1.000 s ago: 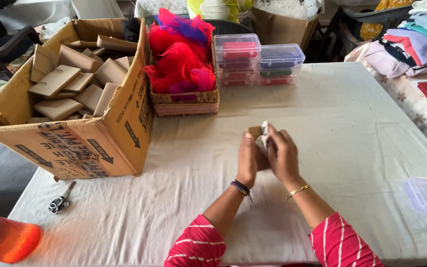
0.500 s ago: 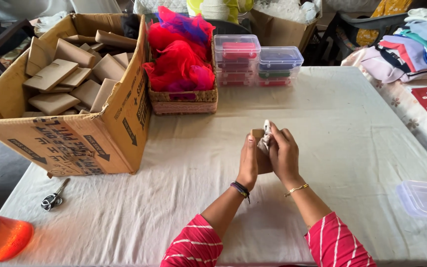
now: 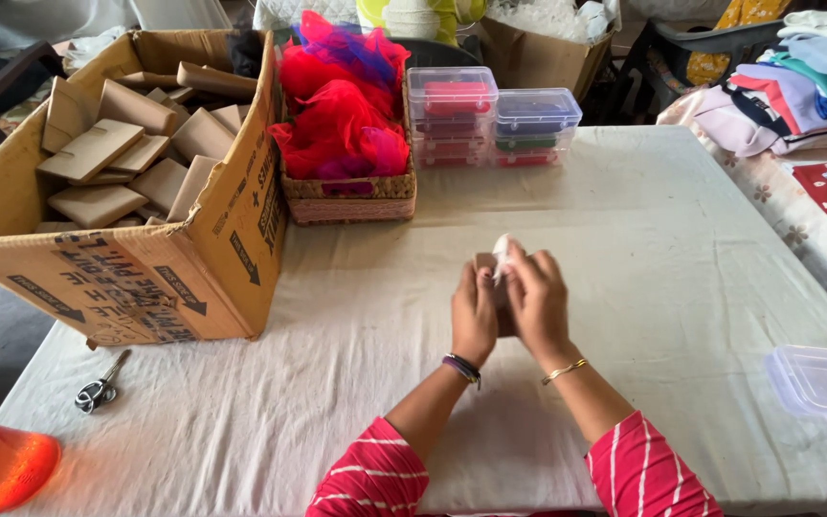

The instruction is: The person wraps rectangular cardboard pieces with red net fabric, folding the fabric around each piece by hand. They take cardboard pieces from a box, wrap them one at a time, and place the wrapped pieces into a clear plastic container.

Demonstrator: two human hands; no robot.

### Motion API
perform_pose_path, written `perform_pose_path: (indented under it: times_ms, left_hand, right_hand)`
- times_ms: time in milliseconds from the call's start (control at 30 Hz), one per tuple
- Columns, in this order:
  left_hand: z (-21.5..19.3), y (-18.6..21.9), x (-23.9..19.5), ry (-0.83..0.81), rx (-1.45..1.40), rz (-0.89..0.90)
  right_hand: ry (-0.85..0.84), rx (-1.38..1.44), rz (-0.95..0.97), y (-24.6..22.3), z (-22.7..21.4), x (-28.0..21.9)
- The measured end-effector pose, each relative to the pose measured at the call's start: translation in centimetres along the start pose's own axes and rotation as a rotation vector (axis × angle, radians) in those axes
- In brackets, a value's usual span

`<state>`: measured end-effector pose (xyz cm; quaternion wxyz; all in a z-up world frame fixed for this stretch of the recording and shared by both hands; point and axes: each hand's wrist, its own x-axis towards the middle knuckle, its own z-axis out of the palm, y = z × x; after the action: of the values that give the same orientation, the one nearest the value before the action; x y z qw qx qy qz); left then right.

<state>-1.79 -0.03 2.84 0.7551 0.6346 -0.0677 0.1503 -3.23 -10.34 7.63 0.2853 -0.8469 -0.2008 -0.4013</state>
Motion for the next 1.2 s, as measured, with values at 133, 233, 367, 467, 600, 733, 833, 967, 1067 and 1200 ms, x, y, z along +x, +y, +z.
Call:
perform_pose_path:
  times_ms: [133, 233, 367, 467, 600, 733, 833, 967, 1067, 1200]
  left_hand:
    - [0.1, -0.1, 0.3, -0.005, 0.040, 0.006]
    - [-0.6, 0.4, 1.0, 0.042, -0.106, -0.014]
    - [-0.6, 1.2, 0.6, -0.037, -0.252, -0.082]
    - [-0.5, 0.7, 0.3, -0.244, -0.365, -0.230]
    - [-0.7, -0.3, 0.6, -0.476, -0.452, -0.347]
    - [-1.4, 0.7, 1.7, -0.400, -0.630, -0.381]
    - [-2.8, 1.0, 2.8, -0.224, -0.738, -0.337]
    - [-3.0, 1.5, 2.8, -0.117, -0.779, -0.323]
    - [-0.8, -1.5, 1.5, -0.212, -0.635, -0.297]
    - [-0.3, -1.6, 0.5, -0.272, -0.416, -0.145]
  right_hand:
    - [0.046, 0.558, 0.492, 2.4, 0.6, -0.2]
    - [0.030, 1.051, 0.712, 0.5, 0.2, 0.1]
    - [-0.039, 0.984, 0.614, -0.3, 1.7, -1.7]
    - [-0.014, 0.569, 0.238, -0.3, 1.8, -1.6]
    - [0.066, 0.470, 0.239, 0.7, 0.6, -0.2]
    - [-0.050, 0.230, 0.213, -0.4, 0.6, -0.1]
    - [-0.148, 0.302, 0.105, -2.7, 1.3, -0.9]
    - [-0.163, 0.302, -0.020, -3.6, 1.2, -1.3]
    - [-0.009, 0.082, -0.097, -0.6, 1.4, -1.1]
    - [-0.044, 0.102, 0.324, -1.3, -0.8, 1.1]
